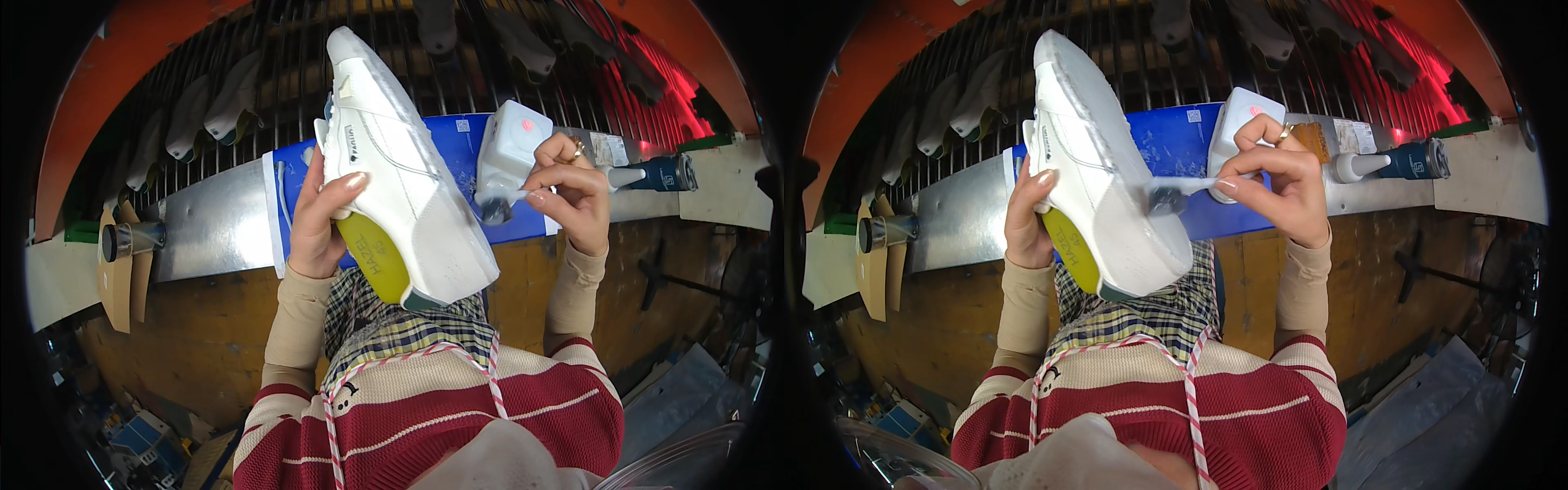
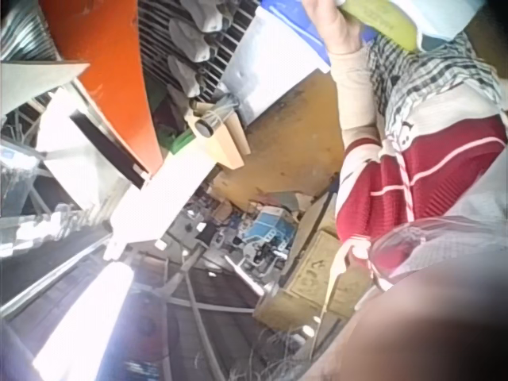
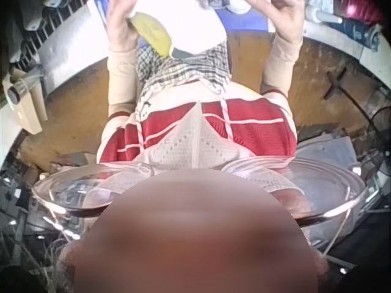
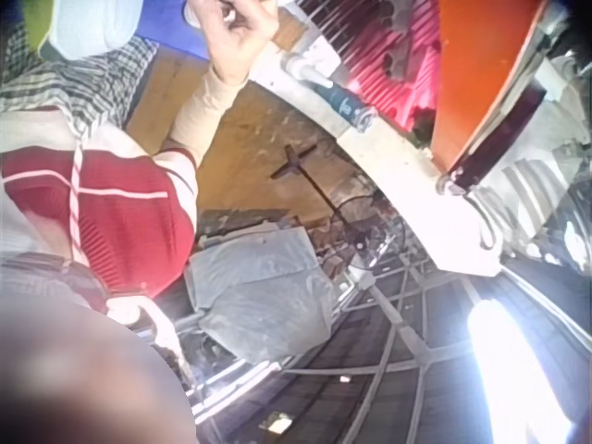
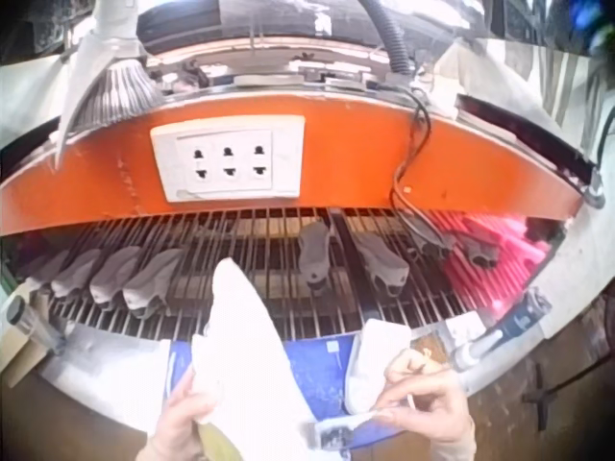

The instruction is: The person repeatedly brushes a white sneaker with a small brush, dipping it into a white paste on a blue mat. They rotate the shoe to clean different sides and the sole, then place it on a drying rack and pick up another shoe to continue brushing.

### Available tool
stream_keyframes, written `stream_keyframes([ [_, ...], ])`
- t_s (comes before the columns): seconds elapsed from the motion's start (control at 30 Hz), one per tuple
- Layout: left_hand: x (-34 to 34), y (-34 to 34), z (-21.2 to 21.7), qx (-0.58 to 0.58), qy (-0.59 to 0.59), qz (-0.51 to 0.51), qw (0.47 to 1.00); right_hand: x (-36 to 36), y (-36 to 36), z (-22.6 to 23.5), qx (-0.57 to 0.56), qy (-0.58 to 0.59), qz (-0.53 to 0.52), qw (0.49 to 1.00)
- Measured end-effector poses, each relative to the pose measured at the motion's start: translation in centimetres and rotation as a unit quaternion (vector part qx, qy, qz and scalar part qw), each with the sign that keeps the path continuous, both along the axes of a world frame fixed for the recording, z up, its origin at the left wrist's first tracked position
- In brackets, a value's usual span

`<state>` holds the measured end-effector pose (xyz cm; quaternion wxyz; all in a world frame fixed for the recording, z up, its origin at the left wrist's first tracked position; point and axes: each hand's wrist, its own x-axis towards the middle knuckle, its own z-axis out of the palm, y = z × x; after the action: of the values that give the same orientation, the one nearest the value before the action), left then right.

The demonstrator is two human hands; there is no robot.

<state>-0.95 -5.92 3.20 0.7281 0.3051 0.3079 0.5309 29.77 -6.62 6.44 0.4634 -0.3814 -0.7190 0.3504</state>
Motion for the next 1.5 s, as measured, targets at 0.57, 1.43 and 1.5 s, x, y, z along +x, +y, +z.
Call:
stream_keyframes([
  [0.57,-3.2,0.8,-8.4,-0.060,-0.171,0.019,0.983,2.7,-5.8,-13.9,0.029,-0.367,-0.400,0.839],
  [1.43,-0.7,2.1,-4.7,-0.086,-0.073,-0.002,0.994,-2.0,-2.7,-2.2,-0.100,0.032,-0.114,0.988],
  [1.5,-0.7,1.9,-4.4,-0.082,-0.069,-0.006,0.994,-2.3,-2.2,-1.7,-0.063,-0.016,-0.125,0.990],
])
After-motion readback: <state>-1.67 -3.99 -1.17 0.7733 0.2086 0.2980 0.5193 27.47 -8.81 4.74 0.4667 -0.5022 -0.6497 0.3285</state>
